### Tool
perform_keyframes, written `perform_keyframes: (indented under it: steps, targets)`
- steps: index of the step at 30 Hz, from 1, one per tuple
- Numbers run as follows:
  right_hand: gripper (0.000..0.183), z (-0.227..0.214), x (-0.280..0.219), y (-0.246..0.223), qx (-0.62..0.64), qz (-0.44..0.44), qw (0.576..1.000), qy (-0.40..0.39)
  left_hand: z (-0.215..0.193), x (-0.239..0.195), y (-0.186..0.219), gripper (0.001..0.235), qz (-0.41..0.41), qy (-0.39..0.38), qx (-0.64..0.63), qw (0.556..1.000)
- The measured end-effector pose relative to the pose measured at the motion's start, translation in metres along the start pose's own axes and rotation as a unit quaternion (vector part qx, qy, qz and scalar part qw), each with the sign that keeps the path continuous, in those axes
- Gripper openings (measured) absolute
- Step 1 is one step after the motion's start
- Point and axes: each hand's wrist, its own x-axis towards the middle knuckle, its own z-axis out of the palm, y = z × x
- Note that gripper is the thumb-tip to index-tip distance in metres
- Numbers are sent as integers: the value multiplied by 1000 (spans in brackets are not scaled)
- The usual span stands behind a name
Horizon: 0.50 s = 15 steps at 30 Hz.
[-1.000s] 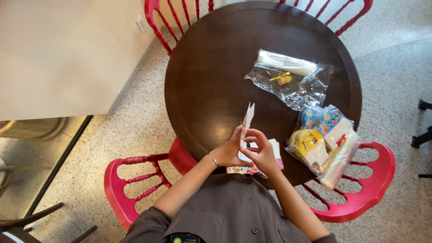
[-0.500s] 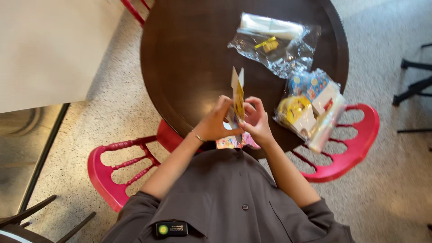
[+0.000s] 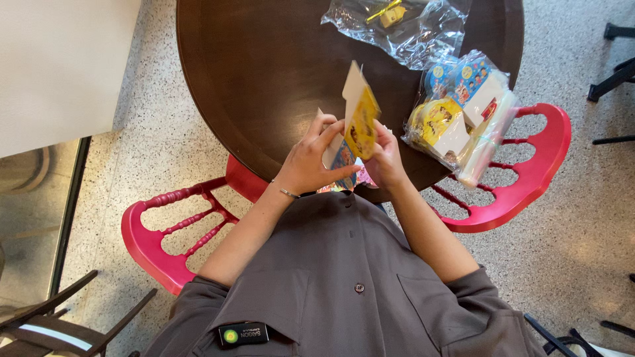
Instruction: The person assembles flat-packed paper boxes by folding and interlocking the flaps. They handle multiple boxes one at a time, folding the sides and securing the tabs to form rectangular containers. The finished boxes are placed on the table.
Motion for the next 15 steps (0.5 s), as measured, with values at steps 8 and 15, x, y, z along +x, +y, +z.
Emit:
perform_keyframes:
  steps: [8, 15]
  targets:
    - [46, 1, -13, -23, 86, 57, 994, 32, -8, -3, 13, 74, 173, 64, 285, 941]
    - [19, 35, -28, -73, -231, -131, 948, -175, -15, -7, 2, 54, 259, 89, 223, 935]
